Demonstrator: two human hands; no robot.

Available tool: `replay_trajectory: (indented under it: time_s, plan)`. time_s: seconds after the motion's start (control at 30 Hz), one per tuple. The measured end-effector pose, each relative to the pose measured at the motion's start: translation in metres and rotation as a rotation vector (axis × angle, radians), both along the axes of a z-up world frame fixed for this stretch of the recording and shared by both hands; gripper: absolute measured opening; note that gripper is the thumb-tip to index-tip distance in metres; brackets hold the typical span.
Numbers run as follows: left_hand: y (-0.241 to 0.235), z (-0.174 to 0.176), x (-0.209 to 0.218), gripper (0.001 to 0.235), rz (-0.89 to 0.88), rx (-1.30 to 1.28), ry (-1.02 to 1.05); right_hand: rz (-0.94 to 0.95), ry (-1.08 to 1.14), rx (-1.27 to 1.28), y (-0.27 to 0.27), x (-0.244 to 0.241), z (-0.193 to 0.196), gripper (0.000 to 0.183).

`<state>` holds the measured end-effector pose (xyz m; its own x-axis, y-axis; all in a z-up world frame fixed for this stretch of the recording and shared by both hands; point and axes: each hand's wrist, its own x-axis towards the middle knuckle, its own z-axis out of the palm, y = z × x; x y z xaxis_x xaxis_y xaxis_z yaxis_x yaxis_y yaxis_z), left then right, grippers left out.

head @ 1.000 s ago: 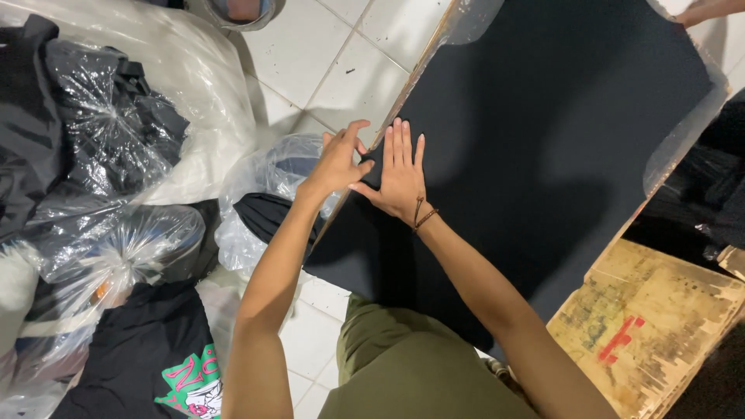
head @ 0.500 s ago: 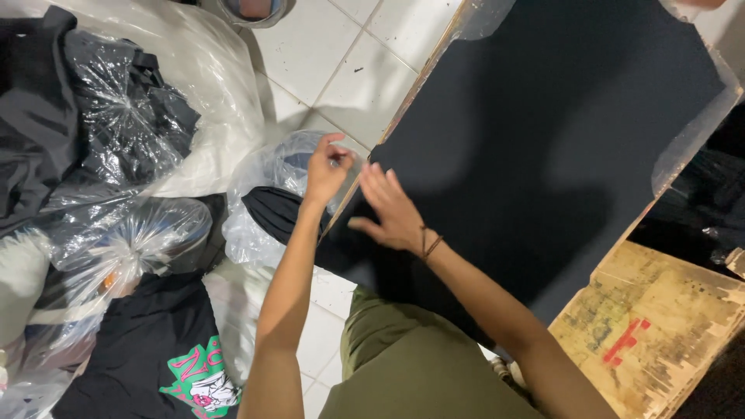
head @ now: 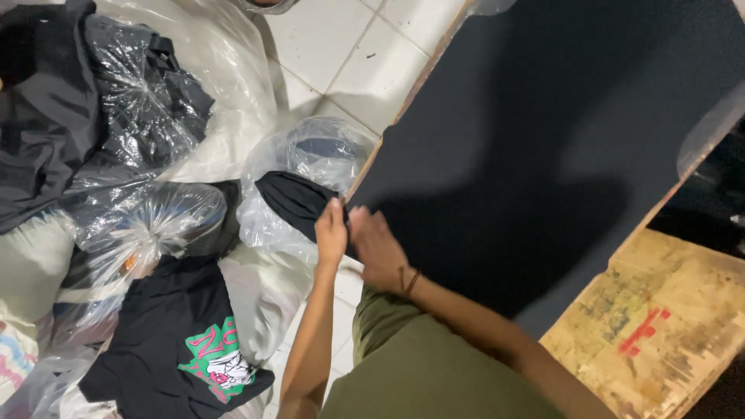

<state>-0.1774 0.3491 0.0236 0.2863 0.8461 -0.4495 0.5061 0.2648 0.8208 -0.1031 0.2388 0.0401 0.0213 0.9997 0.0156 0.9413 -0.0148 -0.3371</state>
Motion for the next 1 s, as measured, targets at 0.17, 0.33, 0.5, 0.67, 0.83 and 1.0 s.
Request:
replay_trajectory:
  time_s: [0.17, 0.33, 0.5, 0.67, 0.83, 1.0]
  plan:
    - [0.013, -0.004, -0.006, 0.045, -0.112, -0.080, 0.017, 0.131, 0.353, 0.135, -0.022, 0.020, -0.016, 0.068]
    - [0.010, 0.006, -0.003, 0.042, -0.358, 0.205, 0.176, -0.245, -0.130, 0.188, -0.019, 0.156, 0.009, 0.054]
    - [0.010, -0.021, -0.015, 0.036, -0.404, 0.372, 0.202, -0.247, -0.110, 0.031, -0.086, 0.138, -0.008, 0.083]
    - [0.011, -0.035, -0.015, 0.036, -0.392, 0.420, 0.207, -0.081, 0.192, 0.136, -0.162, 0.041, -0.026, 0.066]
    - [0.022, -0.046, -0.018, 0.041, -0.404, 0.502, 0.253, -0.315, 0.071, 0.271, -0.147, 0.141, -0.012, 0.058]
    - [0.032, -0.055, -0.025, 0.042, -0.451, 0.549, 0.322, -0.989, -0.176, 0.033, -0.178, 0.218, -0.021, 0.065]
